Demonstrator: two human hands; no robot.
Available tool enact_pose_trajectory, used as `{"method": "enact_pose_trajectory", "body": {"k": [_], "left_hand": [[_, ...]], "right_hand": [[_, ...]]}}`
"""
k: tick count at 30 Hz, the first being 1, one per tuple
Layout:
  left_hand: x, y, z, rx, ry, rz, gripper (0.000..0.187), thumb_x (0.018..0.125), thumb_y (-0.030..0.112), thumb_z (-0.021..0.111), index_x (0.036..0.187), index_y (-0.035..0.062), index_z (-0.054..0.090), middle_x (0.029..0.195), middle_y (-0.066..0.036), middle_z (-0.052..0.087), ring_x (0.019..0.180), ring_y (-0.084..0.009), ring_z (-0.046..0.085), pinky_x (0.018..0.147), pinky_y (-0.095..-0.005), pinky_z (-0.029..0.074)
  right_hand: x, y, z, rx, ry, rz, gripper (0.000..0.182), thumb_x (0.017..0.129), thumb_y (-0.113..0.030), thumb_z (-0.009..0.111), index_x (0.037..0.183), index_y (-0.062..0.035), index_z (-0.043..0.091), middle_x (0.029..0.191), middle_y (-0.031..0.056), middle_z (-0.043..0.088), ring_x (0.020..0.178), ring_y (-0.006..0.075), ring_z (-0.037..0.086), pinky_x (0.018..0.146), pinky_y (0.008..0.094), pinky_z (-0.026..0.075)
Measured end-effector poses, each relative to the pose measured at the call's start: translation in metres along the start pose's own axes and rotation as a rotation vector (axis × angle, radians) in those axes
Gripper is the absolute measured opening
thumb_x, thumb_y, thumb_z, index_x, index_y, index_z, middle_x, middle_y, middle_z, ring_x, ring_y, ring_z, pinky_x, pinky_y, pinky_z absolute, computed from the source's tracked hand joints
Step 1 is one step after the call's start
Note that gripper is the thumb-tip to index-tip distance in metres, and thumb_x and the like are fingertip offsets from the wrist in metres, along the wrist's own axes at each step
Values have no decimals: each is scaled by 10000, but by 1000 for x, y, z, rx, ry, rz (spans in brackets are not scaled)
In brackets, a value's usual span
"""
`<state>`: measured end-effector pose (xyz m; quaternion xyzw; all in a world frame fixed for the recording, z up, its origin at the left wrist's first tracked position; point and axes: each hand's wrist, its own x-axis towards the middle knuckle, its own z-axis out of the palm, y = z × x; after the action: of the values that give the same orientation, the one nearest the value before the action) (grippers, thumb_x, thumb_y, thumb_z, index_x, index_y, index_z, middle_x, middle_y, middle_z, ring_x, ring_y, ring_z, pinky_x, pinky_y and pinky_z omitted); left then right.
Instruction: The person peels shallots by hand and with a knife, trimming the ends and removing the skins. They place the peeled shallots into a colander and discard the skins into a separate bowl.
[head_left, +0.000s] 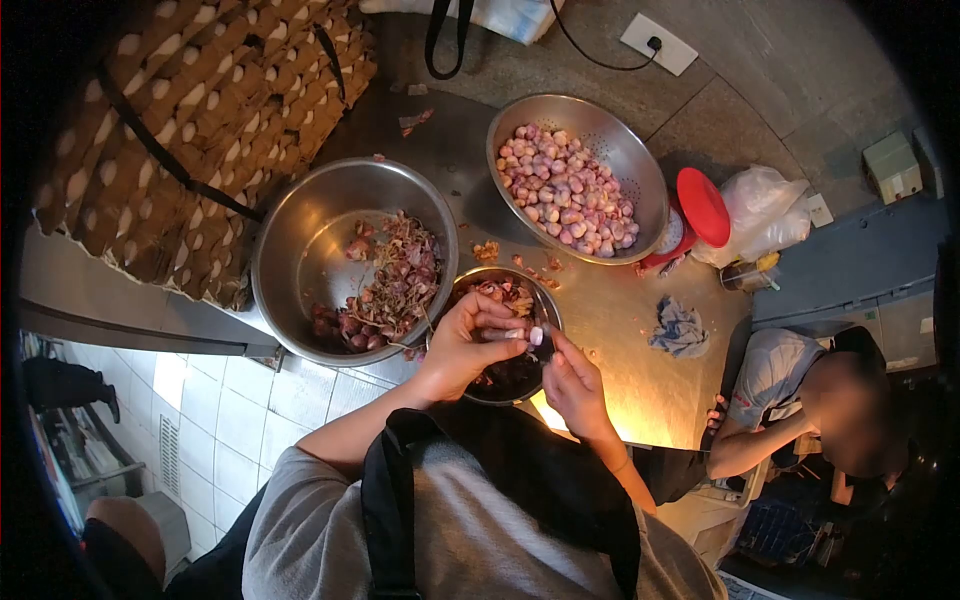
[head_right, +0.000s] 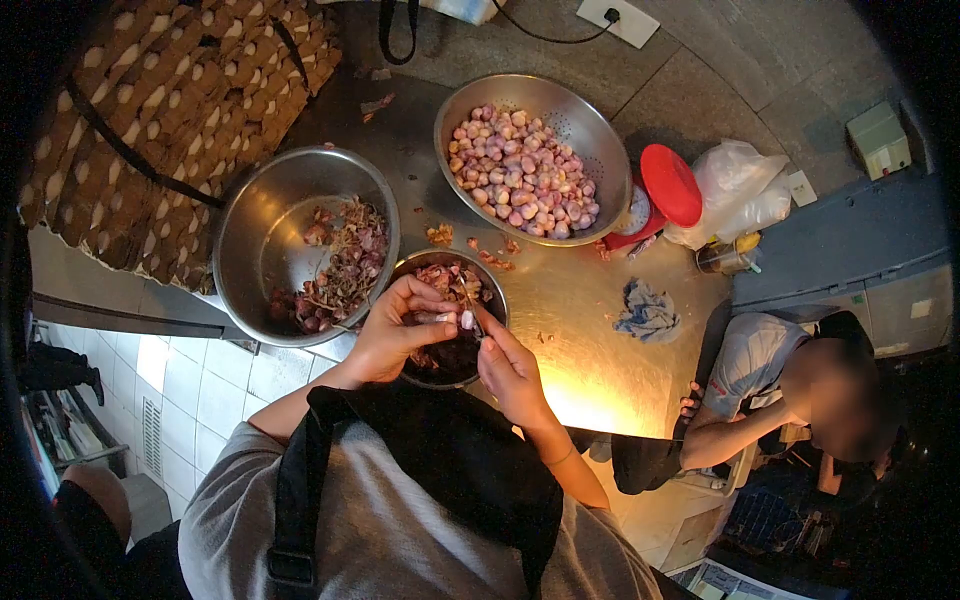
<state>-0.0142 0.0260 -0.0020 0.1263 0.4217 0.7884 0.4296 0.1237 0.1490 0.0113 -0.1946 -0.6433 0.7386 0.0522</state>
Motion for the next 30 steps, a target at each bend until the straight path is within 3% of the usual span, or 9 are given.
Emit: {"method": "enact_pose_trajectory", "body": {"k": [3, 5, 6, 10, 12, 15, 22, 27, 30], "left_hand": [[0, 3, 3, 70, -47, -6, 293, 716, -43, 664, 959, 27, 516, 908, -62, 602, 846, -135, 583, 784, -253, 477], [0, 0, -1, 181, -90, 25, 251, 738, -17, 655, 961, 21, 544, 901, -50, 602, 843, -128, 581, 783, -247, 475], [-1, 2, 0, 174, -82, 11, 183, 759, 6, 643, 925, 18, 567, 894, -46, 603, 813, -120, 585, 749, -247, 486], [-1, 5, 0, 61, -55, -87, 168, 769, -8, 623, 926, 7, 563, 903, -61, 609, 807, -134, 601, 722, -251, 506], [-1, 2, -1, -36, -43, -120, 156, 777, -16, 607, 926, 1, 561, 918, -75, 611, 816, -147, 610, 716, -254, 514], [0, 3, -1, -177, -57, -166, 189, 782, -3, 611, 965, -11, 568, 905, -90, 611, 822, -167, 616, 752, -273, 514], [2, 5, -4, -272, -3, -230, 196, 834, 19, 517, 1027, 10, 548, 923, -94, 606, 858, -188, 610, 772, -280, 513], [11, 10, -10, -385, 68, -231, 114, 837, 32, 499, 949, 32, 517, 947, -95, 576, 867, -197, 586, 800, -292, 493], [20, 16, -7, -415, 67, -170, 85, 825, 33, 518, 908, 38, 503, 950, -100, 574, 872, -192, 568, 829, -316, 460]], "right_hand": [[2, 0, 10, -433, 104, -171, 409, 922, -176, 426, 1285, 4, 373, 1060, 115, 560, 887, 214, 574, 780, 258, 433], [2, -9, 17, -582, 94, -335, 407, 915, -173, 443, 1274, 11, 385, 1245, 144, 480, 1063, 251, 530, 890, 276, 385], [1, -12, 18, -538, 73, -291, 405, 915, -165, 441, 1280, -1, 382, 1263, 143, 466, 1091, 254, 515, 894, 278, 382], [0, 3, 8, -192, -1, -97, 416, 927, -182, 417, 1312, -38, 352, 897, 71, 563, 746, 169, 561, 650, 232, 433], [-1, -3, 7, 229, -81, 43, 427, 933, -195, 402, 1329, -53, 327, 653, 5, 493, 538, 100, 477, 493, 193, 384], [1, -7, 14, 243, -4, 60, 443, 938, -220, 389, 1344, -69, 297, 546, -44, 278, 448, 51, 277, 410, 173, 241], [5, -8, 13, 184, 56, 46, 423, 939, -163, 368, 1338, -40, 296, 542, -37, 322, 443, 56, 313, 410, 185, 271], [3, -4, 8, 214, 122, 24, 424, 937, -151, 369, 1334, -25, 294, 542, -36, 330, 438, 56, 314, 410, 188, 273], [2, 4, 7, 147, 95, 17, 451, 935, -148, 373, 1364, -76, 252, 550, -39, 326, 440, 57, 317, 415, 188, 276]]}}
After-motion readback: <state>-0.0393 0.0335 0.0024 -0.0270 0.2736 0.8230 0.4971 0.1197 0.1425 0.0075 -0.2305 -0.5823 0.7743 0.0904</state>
